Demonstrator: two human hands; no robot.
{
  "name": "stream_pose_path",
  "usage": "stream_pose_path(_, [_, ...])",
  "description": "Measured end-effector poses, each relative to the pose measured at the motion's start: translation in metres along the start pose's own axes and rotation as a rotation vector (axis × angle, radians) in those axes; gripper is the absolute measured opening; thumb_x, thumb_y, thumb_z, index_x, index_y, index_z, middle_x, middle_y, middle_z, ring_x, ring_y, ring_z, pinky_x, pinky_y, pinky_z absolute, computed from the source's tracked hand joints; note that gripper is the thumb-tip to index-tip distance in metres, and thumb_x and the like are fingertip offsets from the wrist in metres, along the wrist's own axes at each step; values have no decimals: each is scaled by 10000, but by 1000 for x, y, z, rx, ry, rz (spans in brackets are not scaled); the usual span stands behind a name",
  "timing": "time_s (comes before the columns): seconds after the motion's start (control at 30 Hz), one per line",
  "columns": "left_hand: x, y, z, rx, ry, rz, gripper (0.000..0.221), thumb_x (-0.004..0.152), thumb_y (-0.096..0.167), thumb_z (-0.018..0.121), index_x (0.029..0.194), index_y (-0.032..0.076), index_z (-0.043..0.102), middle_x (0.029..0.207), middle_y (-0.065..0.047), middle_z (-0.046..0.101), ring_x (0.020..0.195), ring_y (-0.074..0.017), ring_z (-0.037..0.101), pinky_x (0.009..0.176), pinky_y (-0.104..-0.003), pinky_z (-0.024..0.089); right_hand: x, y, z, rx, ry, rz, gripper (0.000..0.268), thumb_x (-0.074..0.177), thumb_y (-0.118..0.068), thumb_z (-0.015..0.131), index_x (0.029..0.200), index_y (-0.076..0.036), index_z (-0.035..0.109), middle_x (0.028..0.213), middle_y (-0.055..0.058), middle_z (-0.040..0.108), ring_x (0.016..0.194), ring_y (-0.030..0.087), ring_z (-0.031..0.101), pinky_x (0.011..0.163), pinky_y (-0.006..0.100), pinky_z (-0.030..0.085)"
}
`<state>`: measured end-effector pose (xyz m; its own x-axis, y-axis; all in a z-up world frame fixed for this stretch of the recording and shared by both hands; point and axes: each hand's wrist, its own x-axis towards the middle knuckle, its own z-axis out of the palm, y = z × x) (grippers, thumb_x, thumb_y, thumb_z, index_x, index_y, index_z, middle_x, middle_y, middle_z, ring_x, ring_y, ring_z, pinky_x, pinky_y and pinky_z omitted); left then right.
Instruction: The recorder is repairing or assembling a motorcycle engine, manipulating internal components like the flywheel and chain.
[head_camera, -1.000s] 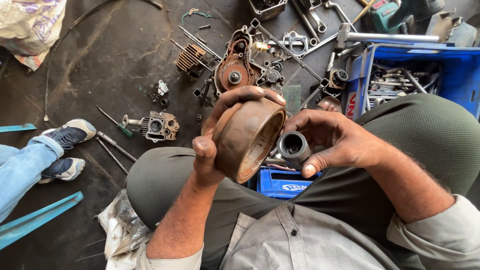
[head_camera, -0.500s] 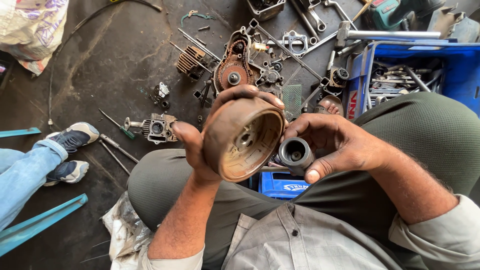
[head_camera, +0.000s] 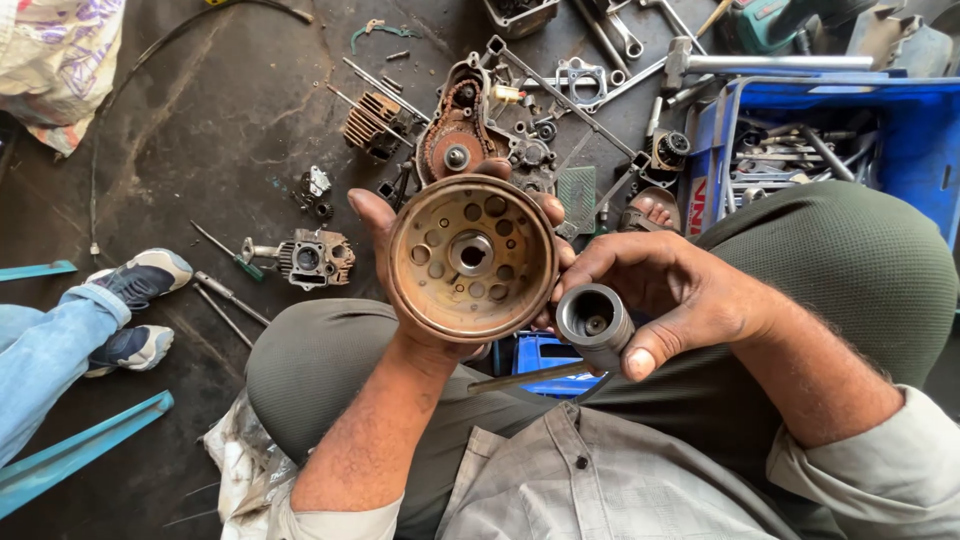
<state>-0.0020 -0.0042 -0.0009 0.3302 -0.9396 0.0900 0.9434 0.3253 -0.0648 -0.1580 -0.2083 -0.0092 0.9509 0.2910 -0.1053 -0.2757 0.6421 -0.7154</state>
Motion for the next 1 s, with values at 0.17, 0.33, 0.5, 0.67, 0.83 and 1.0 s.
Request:
stream_pose_path(0.17, [-2,-1,-6,28,54,-1,1089,954,934,354,1518,6,435,1415,-394,472,1231,-565,577,912,-643,587,1,-6,2,57,-24,9,707,749,-129,966,1335,43,611,1308,218,711,1226,284,678,1054,442,547])
stream_pose_path(0.33, [6,-4,9,77,119,59,1082,953,911,346,1477,-30,452,1389,-397,498,1229,-557,587,867,-614,601,1,-11,5,41,27,-38,720,768,-181,962,1352,63,619,1304,236,712,1250,291,676,1100,423,546])
stream_pose_path(0.5, [5,-4,17,137,224,117,1104,939,900,331,1472,-60,444,1363,-381,526,1222,-536,594,857,-614,606,5,-13,4,56,98,-43,703,757,-201,944,1319,54,607,1287,256,710,1143,319,706,844,468,663])
stream_pose_path(0.67, [5,-3,16,202,204,139,1091,948,894,318,1485,-47,440,1354,-366,550,1208,-522,618,857,-605,607,5,-11,2,79,81,-61,671,796,-176,916,1347,55,610,1286,277,701,1074,333,724,825,493,679])
stream_pose_path(0.83, [4,-2,17,223,184,151,1063,935,894,308,1489,-2,449,1341,-363,568,1186,-523,627,874,-584,615,1,-8,-3,-29,64,-39,674,810,-167,914,1364,68,609,1286,257,698,1181,310,706,1011,449,596])
stream_pose_path(1.0, [0,-2,18,241,200,145,1086,924,900,303,1482,-21,446,1331,-351,575,1163,-505,638,889,-555,618,1,-9,-2,-15,80,15,683,804,-153,914,1373,78,616,1232,246,715,1040,309,735,939,453,615])
